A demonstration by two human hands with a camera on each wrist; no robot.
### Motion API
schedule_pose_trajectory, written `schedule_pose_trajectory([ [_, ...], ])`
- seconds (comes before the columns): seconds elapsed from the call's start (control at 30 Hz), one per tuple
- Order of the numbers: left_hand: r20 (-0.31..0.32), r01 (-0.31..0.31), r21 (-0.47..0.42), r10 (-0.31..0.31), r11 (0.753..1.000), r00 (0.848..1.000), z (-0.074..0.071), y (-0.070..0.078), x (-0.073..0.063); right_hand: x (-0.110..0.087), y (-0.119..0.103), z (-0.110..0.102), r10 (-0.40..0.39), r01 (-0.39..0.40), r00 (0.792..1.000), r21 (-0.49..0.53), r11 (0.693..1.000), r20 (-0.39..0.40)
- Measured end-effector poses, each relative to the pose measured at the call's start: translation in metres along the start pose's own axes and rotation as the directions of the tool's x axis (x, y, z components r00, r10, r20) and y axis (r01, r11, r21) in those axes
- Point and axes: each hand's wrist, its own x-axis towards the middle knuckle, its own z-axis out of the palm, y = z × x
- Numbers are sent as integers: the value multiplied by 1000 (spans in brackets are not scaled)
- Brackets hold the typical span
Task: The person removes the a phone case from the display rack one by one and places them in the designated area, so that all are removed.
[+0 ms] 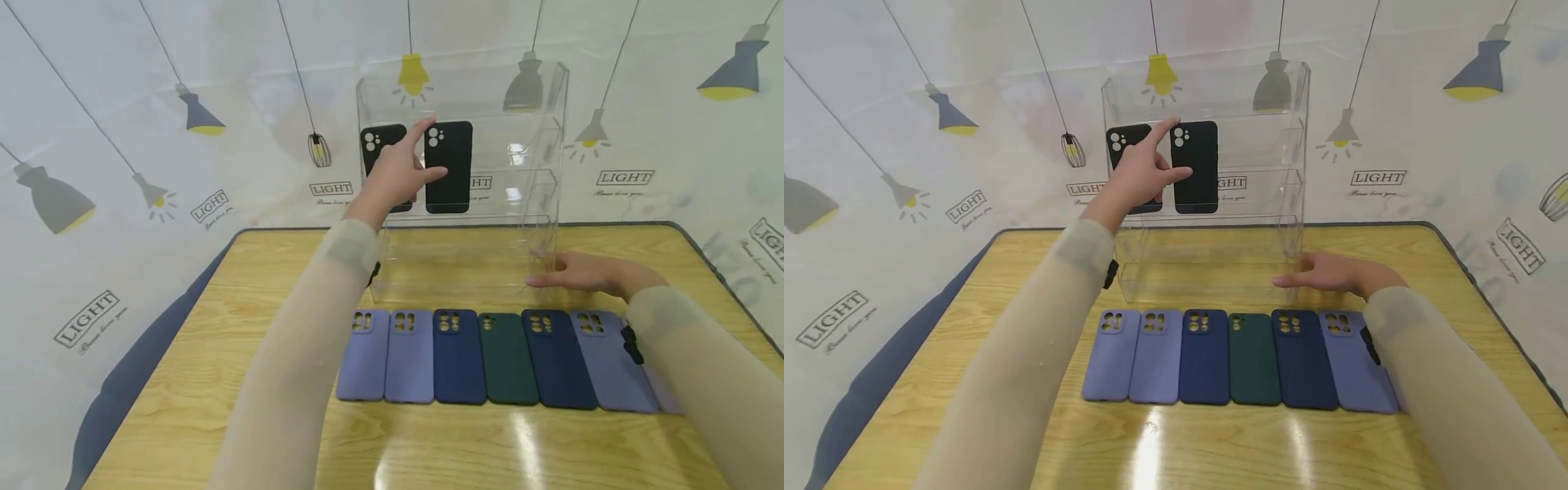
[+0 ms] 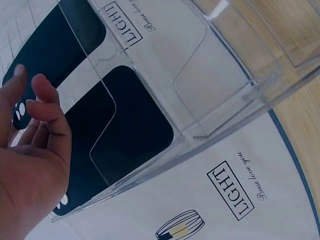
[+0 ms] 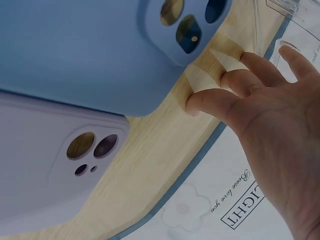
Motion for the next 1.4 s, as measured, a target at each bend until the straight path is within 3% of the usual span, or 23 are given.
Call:
schedule_pose_trajectory([
  [0.33, -111, -64, 143, 80, 988, 991, 11, 0, -6, -1, -1, 0, 36, -36, 999, -3, 999, 17],
  [0.6, -141, -68, 125, 85, 990, 986, 12, 7, -7, -4, -2, -1, 49, -50, 998, 0, 999, 28],
  [0.73, -191, -93, 118, 114, 989, 975, 16, 4, -9, -5, -2, -1, 30, -30, 999, -3, 1000, 13],
  [0.87, -254, -156, 125, 184, 980, 950, 17, -1, -14, -4, -4, -1, 17, -17, 1000, 11, 1000, 8],
  [1.03, -357, -291, 98, 306, 952, 882, 11, 2, -20, -3, -3, 1, 15, -15, 1000, 26, 1000, 9],
  [1.13, -395, -345, 29, 328, 938, 858, 3, 7, -27, -3, -1, 2, 15, -15, 1000, 33, 999, 10],
  [1.23, -402, -366, -129, 289, 921, 869, -5, 8, -37, -3, 0, 2, 16, -16, 1000, 32, 999, 12],
  [1.3, -384, -355, -267, 239, 896, 892, -10, 6, -48, -3, 0, 2, 8, -8, 1000, 24, 1000, 7],
  [1.4, -321, -283, -452, 142, 846, 936, -17, -2, -67, -2, -1, 1, -3, 3, 1000, 19, 1000, -1],
])
